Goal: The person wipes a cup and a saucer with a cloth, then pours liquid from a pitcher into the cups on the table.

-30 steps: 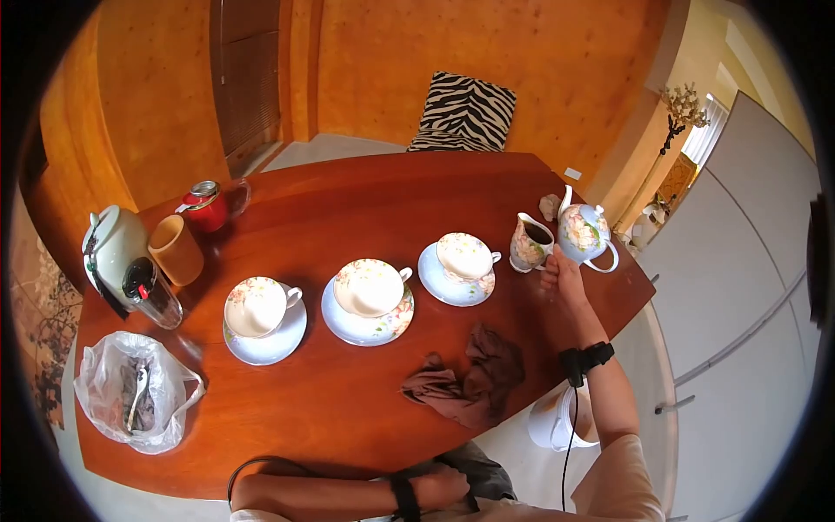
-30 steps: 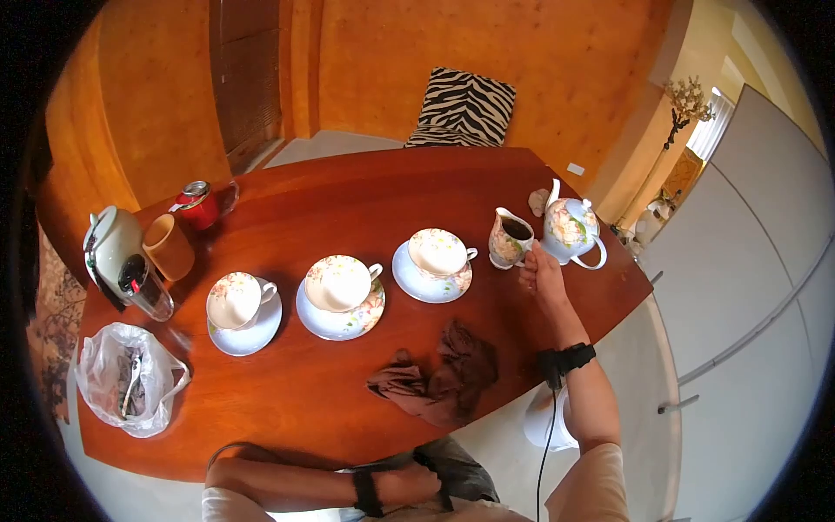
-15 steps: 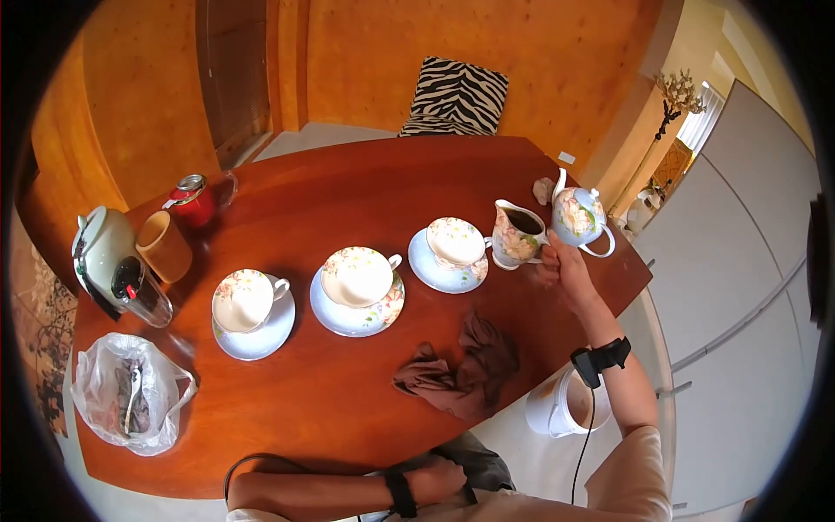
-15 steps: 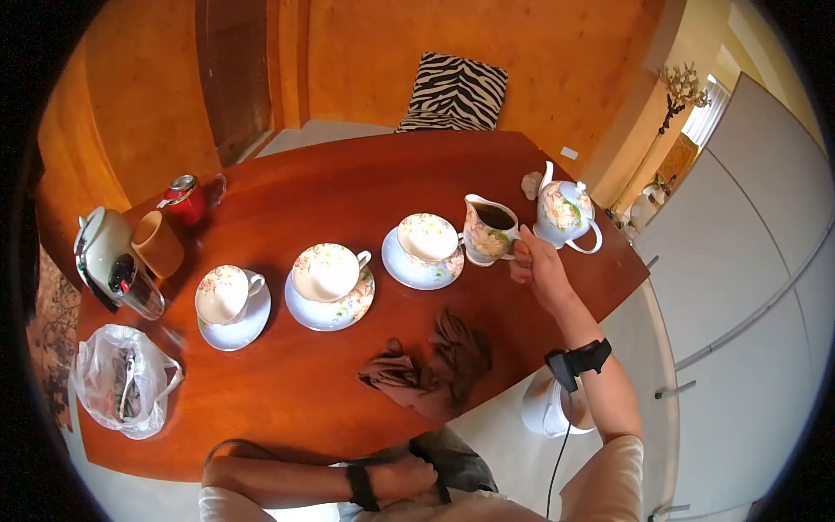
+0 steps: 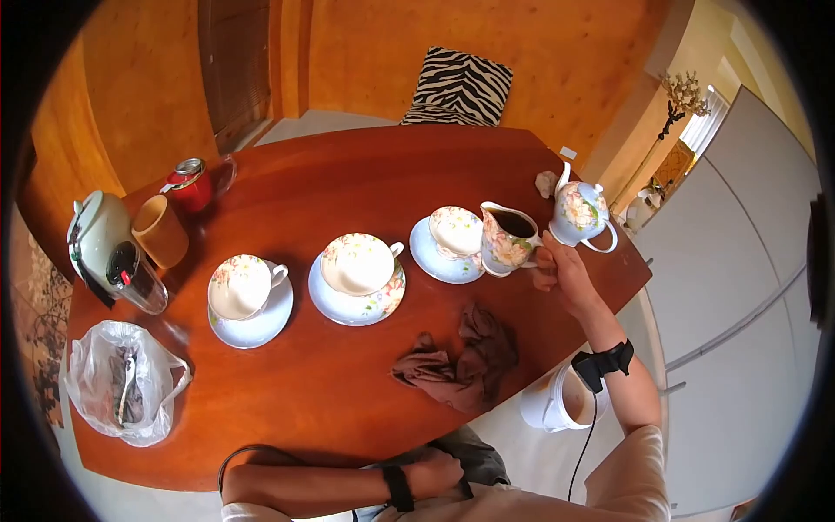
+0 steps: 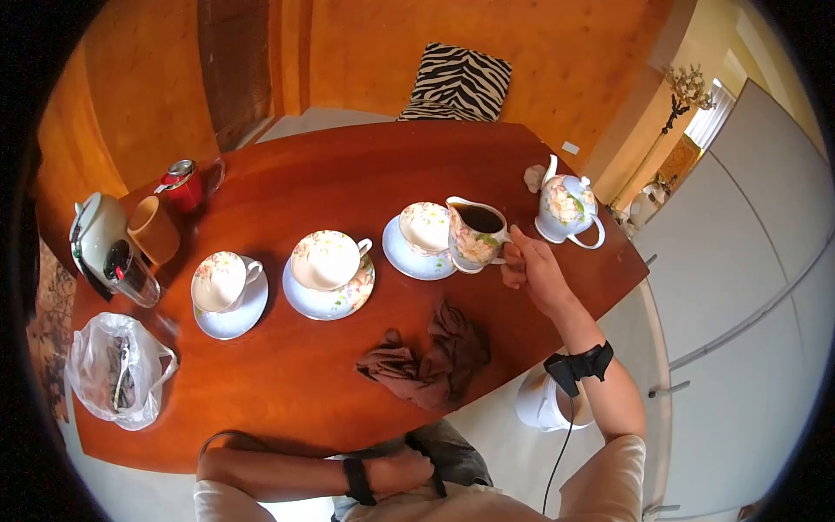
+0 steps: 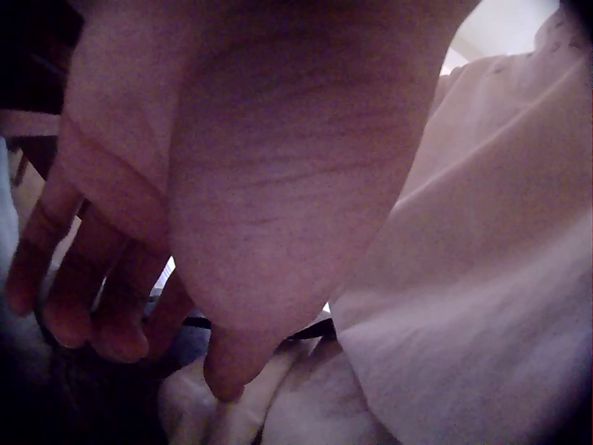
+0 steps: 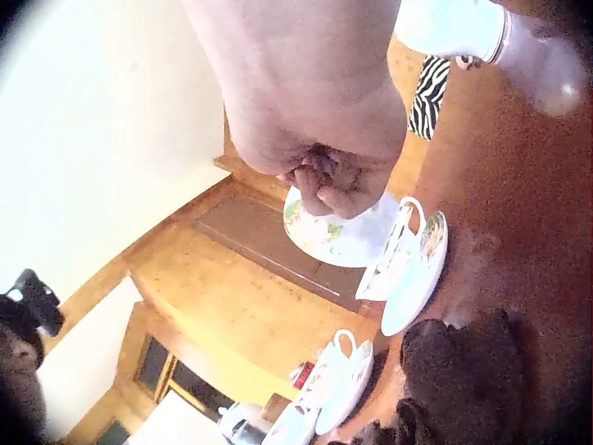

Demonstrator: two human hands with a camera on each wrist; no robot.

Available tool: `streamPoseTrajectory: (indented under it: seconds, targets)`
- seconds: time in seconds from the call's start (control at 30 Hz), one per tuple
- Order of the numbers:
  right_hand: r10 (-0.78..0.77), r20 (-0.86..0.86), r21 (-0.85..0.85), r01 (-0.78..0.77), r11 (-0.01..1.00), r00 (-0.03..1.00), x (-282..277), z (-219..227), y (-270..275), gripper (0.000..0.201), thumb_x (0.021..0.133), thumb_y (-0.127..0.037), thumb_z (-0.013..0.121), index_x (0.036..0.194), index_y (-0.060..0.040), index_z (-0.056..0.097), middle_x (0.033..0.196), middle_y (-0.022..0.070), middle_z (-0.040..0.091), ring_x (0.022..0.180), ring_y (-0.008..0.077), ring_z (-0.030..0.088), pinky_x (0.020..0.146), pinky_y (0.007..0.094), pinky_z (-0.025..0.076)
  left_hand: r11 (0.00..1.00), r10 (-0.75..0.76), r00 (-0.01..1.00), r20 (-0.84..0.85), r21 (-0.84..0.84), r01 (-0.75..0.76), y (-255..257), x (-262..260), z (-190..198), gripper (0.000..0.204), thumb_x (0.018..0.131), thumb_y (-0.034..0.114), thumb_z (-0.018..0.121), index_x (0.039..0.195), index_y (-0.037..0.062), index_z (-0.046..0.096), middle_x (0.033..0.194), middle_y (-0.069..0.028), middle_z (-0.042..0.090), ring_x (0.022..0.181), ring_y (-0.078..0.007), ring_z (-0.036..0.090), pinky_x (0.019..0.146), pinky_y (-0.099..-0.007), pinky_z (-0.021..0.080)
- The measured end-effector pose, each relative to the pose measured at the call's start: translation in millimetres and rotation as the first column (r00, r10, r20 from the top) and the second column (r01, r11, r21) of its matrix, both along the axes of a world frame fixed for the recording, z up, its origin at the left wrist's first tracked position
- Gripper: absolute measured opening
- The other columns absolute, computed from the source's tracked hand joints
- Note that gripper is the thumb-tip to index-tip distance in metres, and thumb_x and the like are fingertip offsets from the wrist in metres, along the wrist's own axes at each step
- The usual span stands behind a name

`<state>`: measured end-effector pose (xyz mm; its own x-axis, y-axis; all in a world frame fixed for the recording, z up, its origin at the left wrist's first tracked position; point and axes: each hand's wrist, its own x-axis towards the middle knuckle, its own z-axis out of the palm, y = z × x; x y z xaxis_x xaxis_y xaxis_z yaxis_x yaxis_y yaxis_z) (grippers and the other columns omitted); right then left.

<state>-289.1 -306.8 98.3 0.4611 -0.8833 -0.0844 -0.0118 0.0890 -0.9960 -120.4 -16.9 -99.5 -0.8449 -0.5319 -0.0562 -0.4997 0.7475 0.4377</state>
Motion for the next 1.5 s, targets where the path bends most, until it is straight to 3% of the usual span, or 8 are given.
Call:
streamPoseTrajectory:
  seconds: [0.93,1.1,1.2,1.5]
  targets:
    - [-0.010,-0.114,-0.006,0.010,1.000,0.993,-5,-1,4,0.045,0.105,-0.047,0.050,0.074,-0.0146,0.042,0.062,-0.0052,0.030,0.050,0.0097,0.034,0.049,0.0267,0.029,1.000,-0.006,1.000,0.009,0.003,0.006,-3,6,18,0.013,0.078,0.014,0.065,0.077,0.0051,0.075,0.071,-0.0104,0.072,0.065,-0.0280,0.073,0.047,-0.0422,0.053]
    - [-0.023,-0.158,0.006,0.024,1.000,0.987,1,6,5,0.042,0.106,-0.046,0.050,0.074,-0.0192,0.039,0.064,-0.0095,0.026,0.051,0.0056,0.027,0.049,0.0246,0.024,0.999,0.026,0.999,-0.047,-0.037,-0.027,0,5,8,0.014,0.077,0.014,0.065,0.076,0.0048,0.075,0.070,-0.0106,0.071,0.064,-0.0282,0.073,0.047,-0.0429,0.053]
    - [-0.053,-0.190,0.019,0.057,0.998,0.980,3,12,4,0.044,0.105,-0.047,0.050,0.075,-0.0157,0.042,0.062,-0.0064,0.030,0.050,0.0086,0.032,0.049,0.0259,0.026,0.998,0.038,0.999,0.007,0.047,-0.038,-2,8,25,0.016,0.079,0.012,0.062,0.076,-0.0007,0.071,0.072,-0.0200,0.069,0.067,-0.0325,0.071,0.058,-0.0430,0.055]
    - [-0.029,-0.198,0.044,0.039,0.998,0.980,4,19,0,0.045,0.105,-0.048,0.049,0.075,-0.0150,0.044,0.064,-0.0076,0.028,0.051,0.0076,0.031,0.050,0.0250,0.026,0.999,0.028,0.999,0.041,0.022,-0.029,0,4,16,0.016,0.080,0.013,0.062,0.076,-0.0002,0.072,0.075,-0.0180,0.071,0.069,-0.0317,0.072,0.060,-0.0430,0.056]
